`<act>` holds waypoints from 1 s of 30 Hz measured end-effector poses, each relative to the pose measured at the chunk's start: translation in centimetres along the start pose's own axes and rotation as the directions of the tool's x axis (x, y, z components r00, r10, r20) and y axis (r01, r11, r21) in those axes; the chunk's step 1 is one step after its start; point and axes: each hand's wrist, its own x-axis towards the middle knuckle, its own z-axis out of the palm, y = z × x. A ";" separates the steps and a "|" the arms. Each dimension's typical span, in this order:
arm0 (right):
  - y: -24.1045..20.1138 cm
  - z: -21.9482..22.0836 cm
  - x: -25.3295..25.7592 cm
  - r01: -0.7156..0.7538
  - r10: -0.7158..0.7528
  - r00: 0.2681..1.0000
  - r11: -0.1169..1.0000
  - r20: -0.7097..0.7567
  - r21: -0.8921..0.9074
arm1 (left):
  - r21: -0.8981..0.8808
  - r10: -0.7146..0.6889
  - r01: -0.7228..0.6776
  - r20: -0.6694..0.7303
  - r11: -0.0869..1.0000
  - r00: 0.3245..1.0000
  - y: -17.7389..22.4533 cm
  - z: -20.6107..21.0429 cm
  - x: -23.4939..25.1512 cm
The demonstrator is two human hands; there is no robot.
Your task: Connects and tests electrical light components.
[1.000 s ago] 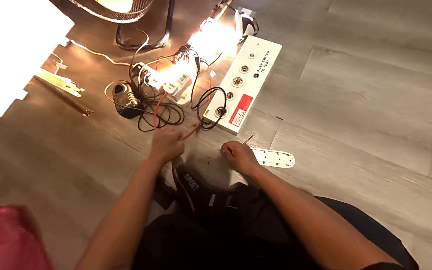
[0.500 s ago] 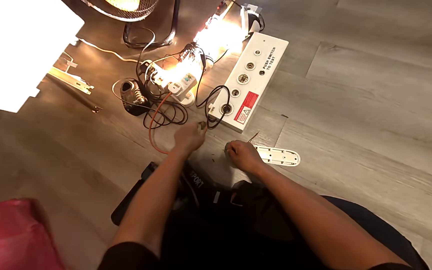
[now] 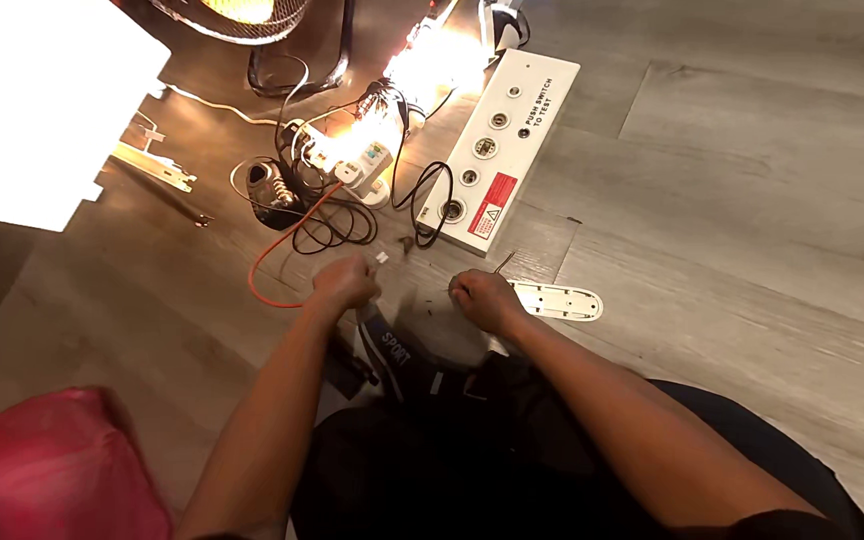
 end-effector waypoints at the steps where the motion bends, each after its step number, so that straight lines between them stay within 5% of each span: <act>1: 0.0 0.0 0.0 0.007 -0.007 1.000 1.000 -0.015 -0.002 | -0.091 0.023 -0.025 -0.021 0.996 1.000 -0.2 0.6 -1.0; 5: -0.2 0.1 -0.4 0.013 -0.013 0.998 1.000 -0.066 -0.006 | -0.341 0.051 -0.115 -0.192 0.933 0.980 1.8 4.0 -4.3; 10: 0.3 0.3 -0.5 0.010 -0.007 0.990 1.000 -0.143 0.026 | -0.289 0.213 -0.342 -0.399 0.894 0.892 5.5 7.7 -3.6; 16: 0.4 0.5 -0.4 0.003 0.004 0.971 0.999 -0.239 0.032 | -0.161 0.294 -0.573 -0.730 0.804 0.617 6.4 9.4 -1.0; 19: 0.3 0.5 -0.4 -0.027 0.033 0.975 0.999 -0.221 0.026 | -0.153 0.302 -0.626 -0.773 0.765 0.558 6.7 9.5 -0.9; 25: 0.2 0.7 -0.5 -0.002 -0.004 0.986 0.999 -0.167 -0.036 | -0.305 0.344 -0.539 -0.508 0.785 0.790 6.4 8.6 -0.9; 30: 0.8 1.1 -0.4 0.060 -0.078 0.982 0.992 -0.171 -0.107 | -0.441 0.333 -0.502 -0.406 0.744 0.851 5.9 8.7 -0.4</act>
